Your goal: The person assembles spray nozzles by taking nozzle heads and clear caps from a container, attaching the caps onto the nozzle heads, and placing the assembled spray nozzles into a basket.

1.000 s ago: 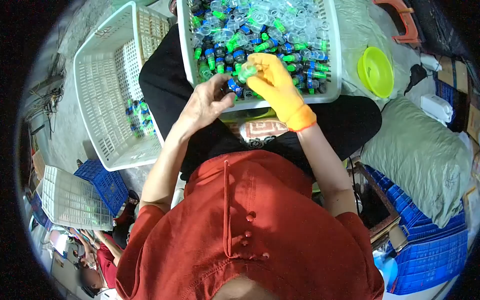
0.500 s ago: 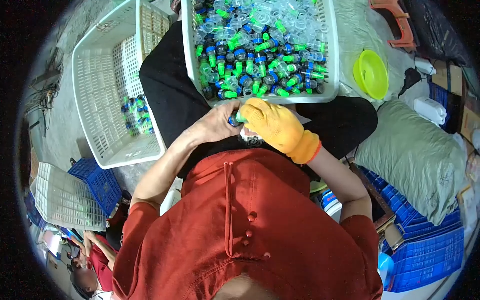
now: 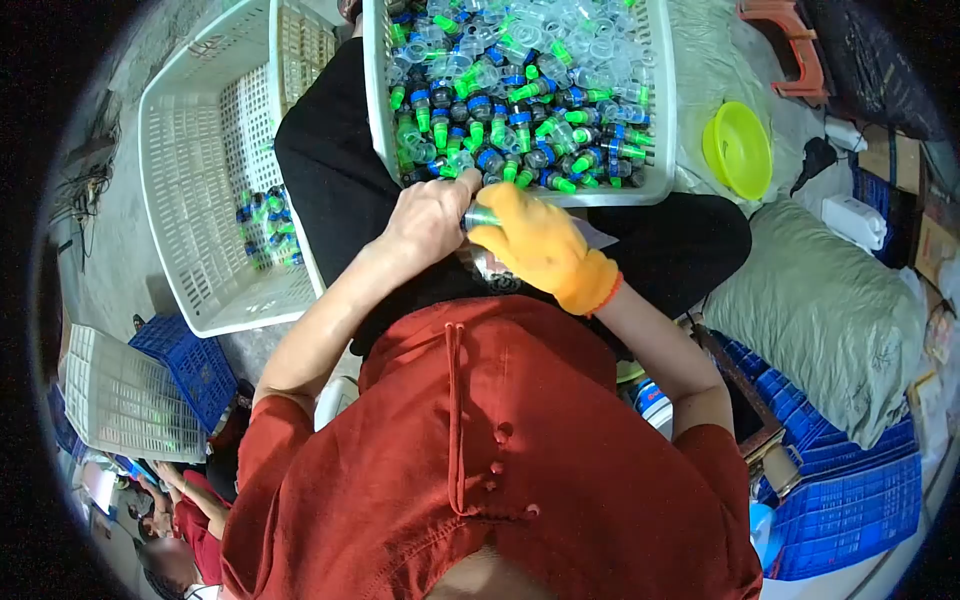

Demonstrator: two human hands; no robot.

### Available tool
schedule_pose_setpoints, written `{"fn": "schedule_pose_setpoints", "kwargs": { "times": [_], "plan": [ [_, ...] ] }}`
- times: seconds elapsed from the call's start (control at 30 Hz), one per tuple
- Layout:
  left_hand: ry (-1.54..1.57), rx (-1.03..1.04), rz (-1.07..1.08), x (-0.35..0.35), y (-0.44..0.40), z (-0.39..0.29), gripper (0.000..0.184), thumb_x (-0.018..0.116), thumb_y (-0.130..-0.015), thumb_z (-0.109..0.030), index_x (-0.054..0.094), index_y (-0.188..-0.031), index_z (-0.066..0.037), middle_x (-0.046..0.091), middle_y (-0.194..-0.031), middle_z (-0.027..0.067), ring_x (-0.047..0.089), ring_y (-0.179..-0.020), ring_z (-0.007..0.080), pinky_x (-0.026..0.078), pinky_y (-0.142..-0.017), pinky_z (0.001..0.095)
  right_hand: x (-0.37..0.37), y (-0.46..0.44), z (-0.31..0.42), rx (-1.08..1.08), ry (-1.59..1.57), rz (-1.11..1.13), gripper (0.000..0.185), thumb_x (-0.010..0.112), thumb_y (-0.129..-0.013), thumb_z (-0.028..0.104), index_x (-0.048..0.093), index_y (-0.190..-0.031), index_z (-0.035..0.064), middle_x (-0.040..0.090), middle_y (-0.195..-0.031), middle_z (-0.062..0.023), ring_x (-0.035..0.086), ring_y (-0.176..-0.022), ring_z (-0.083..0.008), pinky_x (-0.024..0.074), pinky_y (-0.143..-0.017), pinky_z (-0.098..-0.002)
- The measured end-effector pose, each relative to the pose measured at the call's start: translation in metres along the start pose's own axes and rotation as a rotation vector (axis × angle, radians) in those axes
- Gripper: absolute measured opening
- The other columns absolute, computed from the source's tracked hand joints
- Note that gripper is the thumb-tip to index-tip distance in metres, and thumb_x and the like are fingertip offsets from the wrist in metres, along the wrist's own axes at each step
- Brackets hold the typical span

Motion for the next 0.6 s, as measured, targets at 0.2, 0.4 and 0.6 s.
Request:
{"fn": "schedule_pose_setpoints", "kwargs": {
  "times": [0.2,0.4,0.6],
  "plan": [
    [-0.225,0.17,-0.343,0.007,-0.028,0.019,0.01,0.055,-0.079,-0.005,0.049,-0.086,-0.007,0.062,-0.065,0.0107,0.065,-0.055,0.0269,0.05,-0.046,0.0396,0.011,-0.02,-0.025,0.768,-1.162,0.087,0.017,0.059,-0.095,0.019,0.049,-0.098,0.0067,0.049,-0.078,0.0009,0.046,-0.068,-0.0074,0.0408,-0.059,-0.0258],
    [-0.465,0.344,-0.273,0.027,-0.106,0.085,0.023,0.058,-0.08,-0.009,0.061,-0.102,-0.014,0.054,-0.102,0.0119,0.057,-0.098,0.026,0.053,-0.074,0.0356,0.031,-0.032,-0.097,0.355,-0.093,-0.004,0.039,0.067,-0.086,0.017,0.052,-0.121,0.0066,0.06,-0.105,-0.0126,0.061,-0.092,-0.0256,0.0496,-0.079,-0.0367],
    [-0.23,0.261,-0.222,0.02,-0.116,0.098,0.043,0.067,-0.073,-0.001,0.063,-0.115,-0.012,0.054,-0.111,0.0142,0.06,-0.1,0.0317,0.054,-0.084,0.0379,0.042,-0.041,-0.113,0.211,0.186,-0.065,0.032,0.074,-0.074,0.017,0.059,-0.102,0.01,0.06,-0.097,-0.0121,0.06,-0.089,-0.0342,0.049,-0.074,-0.0443]
  ]
}}
Point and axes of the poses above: each hand's wrist, its own y-axis away from the middle knuckle, its own x-axis out of the palm, z = x × y, the point moved 2 cm from there along -y, towards the middle knuckle
